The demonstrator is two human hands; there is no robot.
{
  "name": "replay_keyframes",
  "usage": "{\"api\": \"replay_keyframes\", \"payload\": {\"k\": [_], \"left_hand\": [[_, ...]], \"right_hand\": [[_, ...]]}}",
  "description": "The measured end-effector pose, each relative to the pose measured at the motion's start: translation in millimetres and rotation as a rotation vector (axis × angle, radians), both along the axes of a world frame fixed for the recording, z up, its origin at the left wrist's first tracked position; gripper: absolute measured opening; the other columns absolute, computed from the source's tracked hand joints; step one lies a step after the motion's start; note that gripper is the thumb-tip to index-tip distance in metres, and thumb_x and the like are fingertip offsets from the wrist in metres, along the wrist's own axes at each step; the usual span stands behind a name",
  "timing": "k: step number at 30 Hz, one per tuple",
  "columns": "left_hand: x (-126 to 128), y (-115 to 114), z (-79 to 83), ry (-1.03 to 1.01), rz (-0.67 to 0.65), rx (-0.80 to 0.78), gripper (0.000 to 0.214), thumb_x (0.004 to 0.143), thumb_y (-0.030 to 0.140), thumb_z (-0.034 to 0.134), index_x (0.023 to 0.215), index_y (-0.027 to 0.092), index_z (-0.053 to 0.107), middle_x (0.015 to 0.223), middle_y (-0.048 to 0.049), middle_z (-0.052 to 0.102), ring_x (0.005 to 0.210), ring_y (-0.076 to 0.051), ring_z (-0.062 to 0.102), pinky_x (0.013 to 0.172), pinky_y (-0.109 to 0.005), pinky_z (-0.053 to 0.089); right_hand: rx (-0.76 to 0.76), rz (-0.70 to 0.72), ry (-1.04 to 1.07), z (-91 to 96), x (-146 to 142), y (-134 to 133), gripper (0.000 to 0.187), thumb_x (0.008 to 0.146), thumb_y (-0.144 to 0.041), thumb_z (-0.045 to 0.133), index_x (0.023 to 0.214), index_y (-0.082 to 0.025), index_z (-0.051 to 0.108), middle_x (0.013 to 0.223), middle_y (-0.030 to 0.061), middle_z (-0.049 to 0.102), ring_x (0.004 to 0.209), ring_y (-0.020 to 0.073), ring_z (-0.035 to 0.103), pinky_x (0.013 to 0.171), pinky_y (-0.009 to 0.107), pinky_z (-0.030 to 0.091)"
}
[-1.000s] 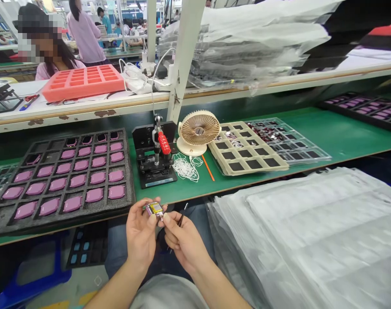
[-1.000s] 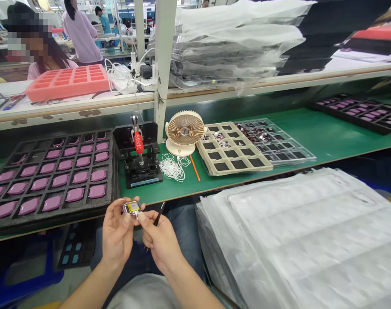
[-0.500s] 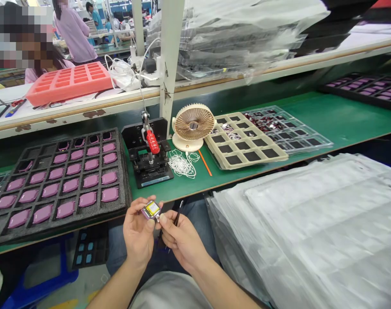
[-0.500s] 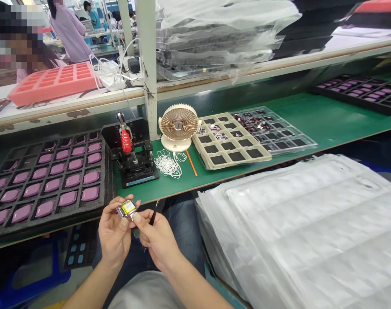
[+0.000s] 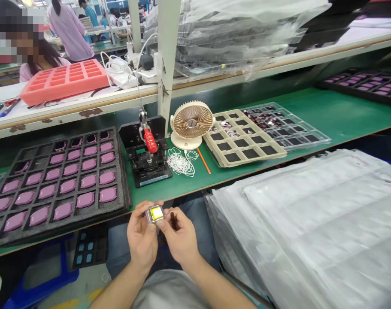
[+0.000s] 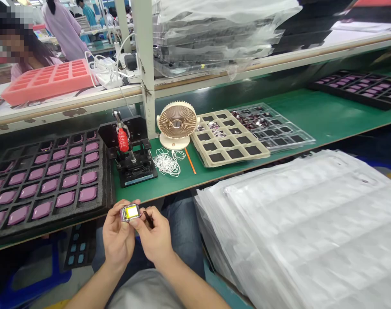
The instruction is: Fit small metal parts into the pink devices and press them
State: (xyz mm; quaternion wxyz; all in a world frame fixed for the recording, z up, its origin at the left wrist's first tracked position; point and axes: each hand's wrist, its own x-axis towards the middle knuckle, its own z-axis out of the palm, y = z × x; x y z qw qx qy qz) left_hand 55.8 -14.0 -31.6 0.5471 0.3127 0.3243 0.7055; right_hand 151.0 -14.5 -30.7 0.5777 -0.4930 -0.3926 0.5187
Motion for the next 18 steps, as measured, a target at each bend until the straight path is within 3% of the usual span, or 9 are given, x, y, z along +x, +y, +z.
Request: {"api": "replay_keyframes", "payload": {"k": [4,6,8,10,12,13,16,18], "left_hand": [[6,-16,9.9,-0.023,-0.101,-0.183,0.039,0.081,0.037,0.090,0.116,0.024,0.077,0.123,-0.0116,0.074,0.114,-0.036,0.077,0.092,-0.044,0.067],[7,-18,14.9,-0.032,-0.208,-0.328,0.043,0.081,0.040,0.090,0.119,0.024,0.077,0.123,-0.0124,0.077,0.111,-0.035,0.078,0.089,-0.040,0.068],[8,-13,17.7,-0.007,-0.306,-0.457,0.044,0.081,0.043,0.090,0.118,0.023,0.078,0.126,-0.0116,0.078,0.111,-0.033,0.078,0.088,-0.036,0.068],[8,-3,17.7,0.039,-0.387,-0.555,0.048,0.078,0.046,0.092,0.117,0.022,0.079,0.129,-0.0108,0.078,0.116,-0.035,0.077,0.090,-0.034,0.068],[7,5,14.2,0.081,-0.460,-0.630,0.058,0.071,0.048,0.096,0.119,0.022,0.079,0.133,-0.0112,0.077,0.121,-0.036,0.074,0.093,-0.034,0.067],[6,7,10.8,0.098,-0.489,-0.661,0.063,0.067,0.048,0.098,0.121,0.022,0.078,0.133,-0.0111,0.077,0.122,-0.037,0.074,0.092,-0.033,0.067],[-1,5,-3.9,0.160,-0.535,-0.707,0.067,0.059,0.046,0.101,0.117,0.023,0.079,0.127,-0.0097,0.080,0.117,-0.038,0.076,0.084,-0.030,0.069],[-6,-1,-14.2,0.210,-0.529,-0.702,0.064,0.056,0.047,0.101,0.113,0.025,0.081,0.124,-0.0078,0.081,0.116,-0.039,0.076,0.080,-0.030,0.070]], "right_hand": [[0.005,-0.031,-0.079,25.3,12,-30,0.046,0.091,-0.056,0.074,0.077,-0.023,0.045,0.068,-0.0064,0.047,0.056,0.0084,0.035,0.051,0.022,0.030],[-0.042,0.022,-0.263,45.0,37,-50,0.045,0.095,-0.052,0.071,0.074,-0.022,0.044,0.064,-0.0074,0.041,0.055,0.0079,0.031,0.050,0.023,0.024],[-0.091,0.083,-0.481,65.3,81,-69,0.045,0.100,-0.049,0.066,0.069,-0.021,0.050,0.061,-0.0059,0.043,0.055,0.0089,0.036,0.052,0.025,0.025],[-0.179,0.028,-0.711,84.0,147,-86,0.046,0.105,-0.050,0.058,0.069,-0.021,0.062,0.060,-0.0033,0.051,0.057,0.0113,0.045,0.056,0.026,0.031],[-0.375,-0.239,-1.016,98.9,231,-98,0.045,0.106,-0.051,0.054,0.077,-0.022,0.072,0.065,0.0003,0.064,0.063,0.0159,0.057,0.062,0.027,0.040],[-0.577,-0.402,-1.207,104.3,277,-101,0.044,0.105,-0.054,0.055,0.081,-0.024,0.075,0.069,0.0014,0.068,0.068,0.0184,0.062,0.067,0.028,0.043],[-0.845,-0.649,-1.348,110.8,411,-105,0.035,0.106,-0.044,0.057,0.102,-0.016,0.077,0.095,0.0131,0.076,0.098,0.0291,0.069,0.083,0.035,0.049],[-0.991,-0.687,-1.365,106.6,480,-109,0.031,0.105,-0.043,0.062,0.110,-0.015,0.074,0.110,0.0134,0.074,0.107,0.0281,0.069,0.093,0.040,0.053]]}}
